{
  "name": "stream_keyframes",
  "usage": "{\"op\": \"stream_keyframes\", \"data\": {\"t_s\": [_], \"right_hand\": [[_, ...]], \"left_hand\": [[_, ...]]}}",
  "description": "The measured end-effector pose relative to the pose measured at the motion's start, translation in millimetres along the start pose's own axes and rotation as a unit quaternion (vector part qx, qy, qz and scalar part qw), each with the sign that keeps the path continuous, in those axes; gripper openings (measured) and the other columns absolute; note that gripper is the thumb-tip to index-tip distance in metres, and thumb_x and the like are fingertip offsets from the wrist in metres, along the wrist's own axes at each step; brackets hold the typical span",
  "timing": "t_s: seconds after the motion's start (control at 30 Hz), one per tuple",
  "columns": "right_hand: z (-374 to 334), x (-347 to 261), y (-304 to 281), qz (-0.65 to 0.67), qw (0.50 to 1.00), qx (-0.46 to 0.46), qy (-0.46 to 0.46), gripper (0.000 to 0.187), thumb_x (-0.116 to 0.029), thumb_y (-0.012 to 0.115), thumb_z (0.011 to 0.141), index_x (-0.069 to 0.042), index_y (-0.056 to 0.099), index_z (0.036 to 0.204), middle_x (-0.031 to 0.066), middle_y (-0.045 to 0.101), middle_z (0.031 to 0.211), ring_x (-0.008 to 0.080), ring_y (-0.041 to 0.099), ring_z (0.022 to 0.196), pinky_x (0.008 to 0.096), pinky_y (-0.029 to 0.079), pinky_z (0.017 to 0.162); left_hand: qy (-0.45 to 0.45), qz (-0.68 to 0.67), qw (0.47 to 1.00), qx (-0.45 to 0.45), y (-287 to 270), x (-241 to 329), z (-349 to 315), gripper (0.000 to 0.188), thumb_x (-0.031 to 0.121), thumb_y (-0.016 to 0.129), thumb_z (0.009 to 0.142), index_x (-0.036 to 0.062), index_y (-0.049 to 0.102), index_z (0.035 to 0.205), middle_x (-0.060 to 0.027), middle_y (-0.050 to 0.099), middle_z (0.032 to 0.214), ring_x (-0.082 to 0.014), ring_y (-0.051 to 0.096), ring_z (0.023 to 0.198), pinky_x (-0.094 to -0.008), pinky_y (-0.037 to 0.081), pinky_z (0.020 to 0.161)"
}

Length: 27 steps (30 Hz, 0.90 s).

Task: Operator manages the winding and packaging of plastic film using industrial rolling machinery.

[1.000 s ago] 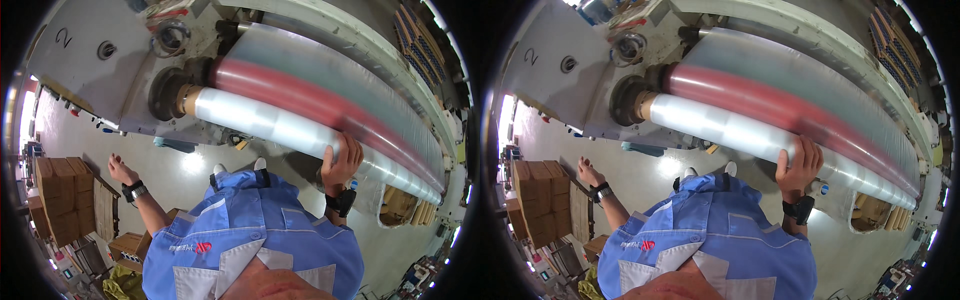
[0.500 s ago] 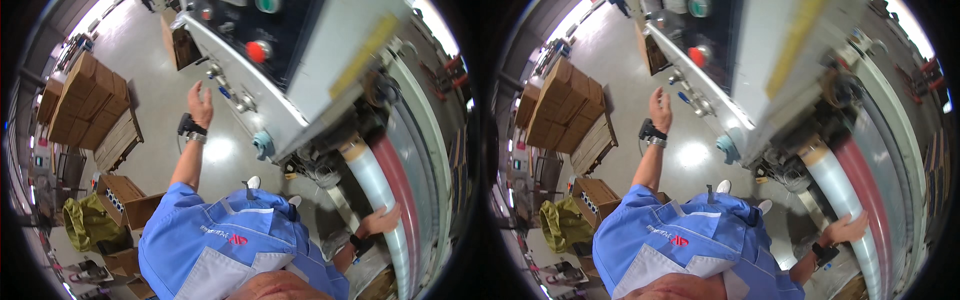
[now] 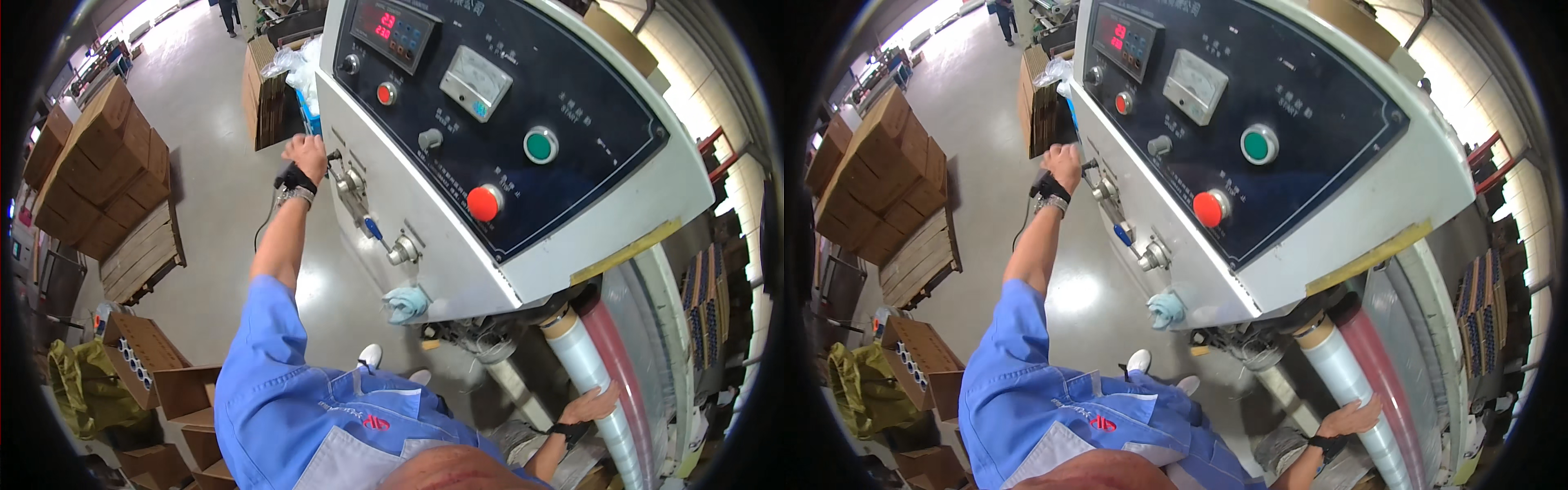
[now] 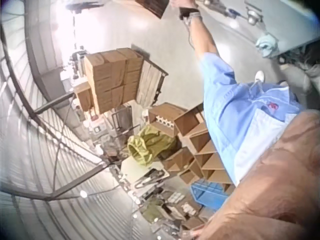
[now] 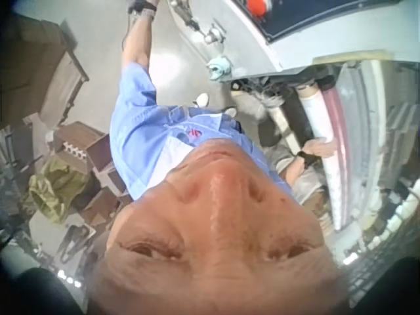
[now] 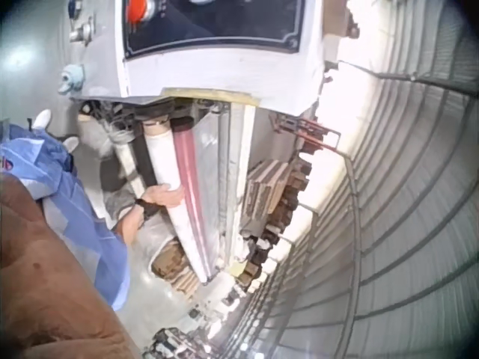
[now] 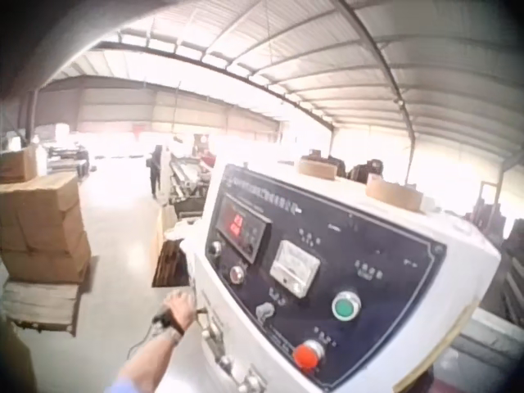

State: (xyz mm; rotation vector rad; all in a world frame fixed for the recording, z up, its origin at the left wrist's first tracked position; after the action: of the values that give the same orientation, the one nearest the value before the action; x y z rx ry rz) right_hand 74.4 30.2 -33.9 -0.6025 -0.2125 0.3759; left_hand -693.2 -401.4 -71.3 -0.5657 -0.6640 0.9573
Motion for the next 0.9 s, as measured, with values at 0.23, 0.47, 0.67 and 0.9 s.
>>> {"op": "stream_keyframes", "data": {"t_s": [0.23, 0.47, 0.67, 0.9], "right_hand": [[1, 4, 1, 0.03, 0.999, -0.006, -0.01, 0.051, -0.043, 0.034, 0.104, -0.006, 0.054, 0.134, 0.0153, 0.054, 0.138, 0.0354, 0.047, 0.13, 0.0539, 0.028, 0.109], [9, -1, -15, 0.036, 0.999, -0.012, -0.009, 0.041, -0.028, 0.051, 0.096, -0.002, 0.061, 0.125, 0.0187, 0.061, 0.128, 0.0373, 0.055, 0.12, 0.0478, 0.037, 0.104], [20, -24, -5, 0.074, 0.996, -0.042, 0.024, 0.045, -0.022, 0.06, 0.085, -0.002, 0.057, 0.126, 0.0184, 0.057, 0.129, 0.0375, 0.049, 0.125, 0.0518, 0.029, 0.109], [12, -1, -12, 0.065, 0.994, -0.04, 0.081, 0.049, -0.032, 0.055, 0.088, -0.008, 0.054, 0.13, 0.0116, 0.055, 0.134, 0.0322, 0.041, 0.133, 0.0569, 0.019, 0.113]], "left_hand": [[0.046, -0.237, 0.96, 0.144, -94, 65, -54, 0.021, 0.022, 0.053, 0.098, 0.0058, 0.065, 0.092, -0.0093, 0.065, 0.087, -0.0297, 0.061, 0.084, -0.0375, 0.045, 0.081], [-0.261, -0.836, 0.409, -0.256, -20, 153, -156, 0.04, 0.037, 0.042, 0.104, 0.0039, 0.064, 0.097, -0.0087, 0.062, 0.069, -0.0199, 0.062, 0.073, -0.0323, 0.049, 0.075], [0.188, -0.452, 0.849, -0.196, -148, 248, -205, 0.018, 0.012, 0.06, 0.09, 0.0034, 0.065, 0.075, -0.0077, 0.057, 0.06, -0.0275, 0.058, 0.066, -0.0378, 0.048, 0.074], [0.355, -0.533, 0.75, -0.167, -215, 318, -204, 0.006, 0.005, 0.066, 0.077, 0.0043, 0.06, 0.077, -0.0093, 0.063, 0.076, -0.029, 0.062, 0.077, -0.0463, 0.049, 0.084]]}}
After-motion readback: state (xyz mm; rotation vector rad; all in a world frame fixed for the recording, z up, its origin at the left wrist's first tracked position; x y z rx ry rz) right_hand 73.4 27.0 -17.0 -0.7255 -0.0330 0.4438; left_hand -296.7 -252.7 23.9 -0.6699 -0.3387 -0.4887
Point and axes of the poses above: each hand's wrist, its own z-axis towards the middle knuckle, its own y-axis out of the palm, x = y × z, the point moved 10 cm from there along z, towards the middle knuckle
